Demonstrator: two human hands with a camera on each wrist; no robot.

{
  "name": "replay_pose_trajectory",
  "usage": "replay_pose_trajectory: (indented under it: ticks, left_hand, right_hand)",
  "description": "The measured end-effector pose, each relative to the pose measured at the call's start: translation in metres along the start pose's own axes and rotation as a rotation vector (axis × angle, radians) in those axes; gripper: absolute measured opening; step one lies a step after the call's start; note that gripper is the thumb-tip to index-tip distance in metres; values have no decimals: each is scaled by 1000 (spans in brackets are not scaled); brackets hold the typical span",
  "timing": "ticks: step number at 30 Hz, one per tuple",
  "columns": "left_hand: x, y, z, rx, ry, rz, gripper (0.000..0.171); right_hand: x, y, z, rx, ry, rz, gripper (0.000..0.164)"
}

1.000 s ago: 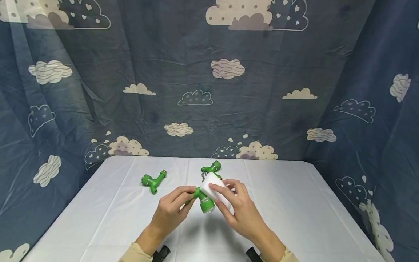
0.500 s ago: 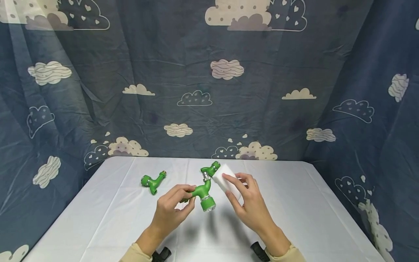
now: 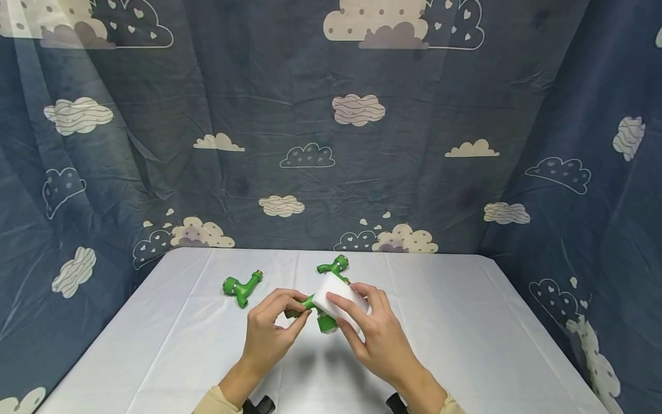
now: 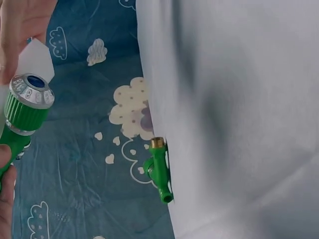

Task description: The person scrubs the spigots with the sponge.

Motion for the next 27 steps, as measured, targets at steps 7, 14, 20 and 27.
replay_pose_trajectory:
  ticks: [7, 14, 20, 27]
  left_hand:
    - [1, -2, -2, 65, 30, 8, 33]
    - [3, -2, -2, 75, 19, 27, 31]
    - [2, -1, -3, 75, 14, 34, 30]
    - [1, 1, -2, 141, 243, 26, 29]
  right_hand:
    - [0, -2, -8, 36, 10, -72, 61]
    - [1, -2, -19, 35, -18, -110, 59]
    - [1, 1, -27, 32, -59, -124, 56]
    - [-4, 11, -24, -119, -130, -115, 55]
Point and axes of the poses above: each hand's wrist, its own x-axis away from the middle knuckle, its own y-axis out of the back of the hand, z = x × y, the point moved 1 cm from there along -x, towards the middle knuckle, and after that the axes turned 6 degrees about -x, right-handed, at the moved point
